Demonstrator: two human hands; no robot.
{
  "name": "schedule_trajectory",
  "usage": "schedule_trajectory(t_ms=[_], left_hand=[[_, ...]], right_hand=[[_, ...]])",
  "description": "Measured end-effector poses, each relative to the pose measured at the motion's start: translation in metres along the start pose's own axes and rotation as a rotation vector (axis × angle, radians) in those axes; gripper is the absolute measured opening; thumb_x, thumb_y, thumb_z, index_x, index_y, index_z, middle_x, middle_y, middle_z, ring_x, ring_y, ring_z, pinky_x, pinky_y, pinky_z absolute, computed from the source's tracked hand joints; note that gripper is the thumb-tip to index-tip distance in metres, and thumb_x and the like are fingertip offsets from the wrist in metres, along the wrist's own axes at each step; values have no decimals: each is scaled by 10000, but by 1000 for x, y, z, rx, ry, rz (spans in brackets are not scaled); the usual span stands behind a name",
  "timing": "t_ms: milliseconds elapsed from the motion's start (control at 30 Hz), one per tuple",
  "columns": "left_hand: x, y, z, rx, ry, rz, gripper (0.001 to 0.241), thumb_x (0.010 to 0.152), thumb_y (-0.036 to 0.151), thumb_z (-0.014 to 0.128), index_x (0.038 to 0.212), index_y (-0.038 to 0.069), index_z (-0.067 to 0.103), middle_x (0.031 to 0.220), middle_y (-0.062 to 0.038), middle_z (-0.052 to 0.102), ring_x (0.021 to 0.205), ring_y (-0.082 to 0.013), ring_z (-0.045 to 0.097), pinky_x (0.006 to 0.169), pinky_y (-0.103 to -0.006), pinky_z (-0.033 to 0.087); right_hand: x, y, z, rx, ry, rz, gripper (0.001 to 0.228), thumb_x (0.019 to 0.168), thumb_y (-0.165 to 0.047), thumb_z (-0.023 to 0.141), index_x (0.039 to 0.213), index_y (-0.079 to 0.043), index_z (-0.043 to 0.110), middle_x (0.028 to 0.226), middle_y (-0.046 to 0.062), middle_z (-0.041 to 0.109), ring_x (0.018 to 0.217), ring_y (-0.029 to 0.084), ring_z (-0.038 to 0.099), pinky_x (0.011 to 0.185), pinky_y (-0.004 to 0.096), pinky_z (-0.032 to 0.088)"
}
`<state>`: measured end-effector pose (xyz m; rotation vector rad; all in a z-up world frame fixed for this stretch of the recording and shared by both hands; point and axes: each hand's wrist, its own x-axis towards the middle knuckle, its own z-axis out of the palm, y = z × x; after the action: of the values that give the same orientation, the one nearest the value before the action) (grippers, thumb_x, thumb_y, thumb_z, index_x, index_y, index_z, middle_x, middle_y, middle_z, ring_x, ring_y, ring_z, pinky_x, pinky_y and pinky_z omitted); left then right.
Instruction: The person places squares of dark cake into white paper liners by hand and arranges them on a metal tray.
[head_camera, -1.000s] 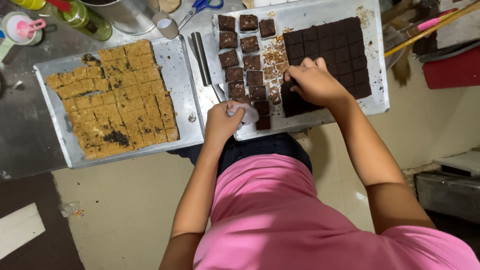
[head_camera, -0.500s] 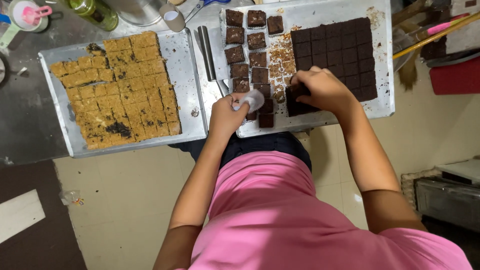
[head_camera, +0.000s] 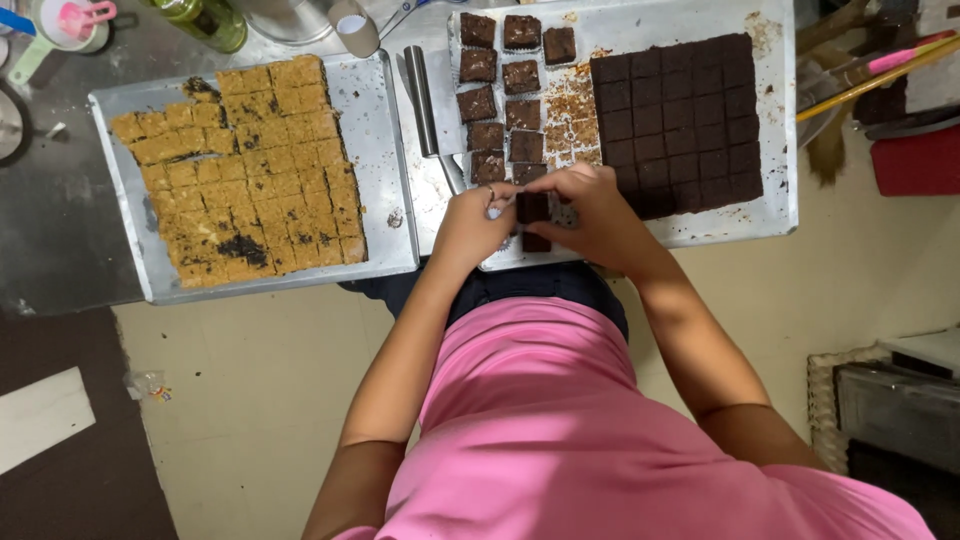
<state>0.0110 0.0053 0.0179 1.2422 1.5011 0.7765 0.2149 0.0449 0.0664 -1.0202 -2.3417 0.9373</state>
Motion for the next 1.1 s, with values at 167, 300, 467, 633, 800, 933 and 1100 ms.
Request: schedule_trajectory(t_ms=[167,300,467,633,800,933,1100], left_hand=[[12,-41,13,-210,-125,41,324,946,78,612,1254,21,693,1054,-89,780,867,-130,713,742,-278,562],[16,-62,18,-377,-157,45,298,1036,91,527,1269,8,694,1091,-53,764,965,-112,687,866,-258,548],[10,-49,15,-334,-144,-57,376,1064,146,453,1308,24,712,1039,-88,727,898,-159,631,826,-305,508],[12,-54,20,-434,-182,71,372,1102,206,437,1306,3,672,1231,-81,741,1157,-151,666,1070,-288,464],[7,-46,17,-540,-221,81,422,1130,262,393,1346,16,659,1312,-80,705,1230,-167,624,1116,-289,427],[2,-45,14,-598,-201,4,432,1101,283,415,1325,25,681,1284,-70,717,1214,-152,629,1097,-275,422],[4,-74,24,-754,-217,-308,404,1094,315,527,1273,-2,703,1108,-127,716,943,-238,613,847,-383,462]], right_hand=[[3,-1,-3,-56,-3,30,436,773,-218,889,1156,-144,693,1090,33,714,1062,258,596,964,407,360],[-1,10,3,-158,31,-83,439,764,-172,878,1154,-124,682,1107,43,705,1089,272,599,982,430,375],[-4,-3,3,-111,23,-192,436,791,-135,846,1182,-88,660,1164,85,678,1141,311,596,1009,436,454],[-2,-8,4,-127,-15,-169,452,786,-148,862,1184,-65,663,1115,95,677,1075,321,607,959,440,481],[-4,2,13,-117,-31,-63,489,780,-178,890,1215,-102,679,1167,69,693,1103,297,617,991,422,480],[8,-36,-9,-144,29,-202,735,577,-224,904,1256,-78,665,1342,194,591,1186,398,516,1007,452,430],[5,-24,-3,-2,-181,-77,794,680,-83,843,1422,-27,566,1360,142,619,1233,360,541,1054,423,449]])
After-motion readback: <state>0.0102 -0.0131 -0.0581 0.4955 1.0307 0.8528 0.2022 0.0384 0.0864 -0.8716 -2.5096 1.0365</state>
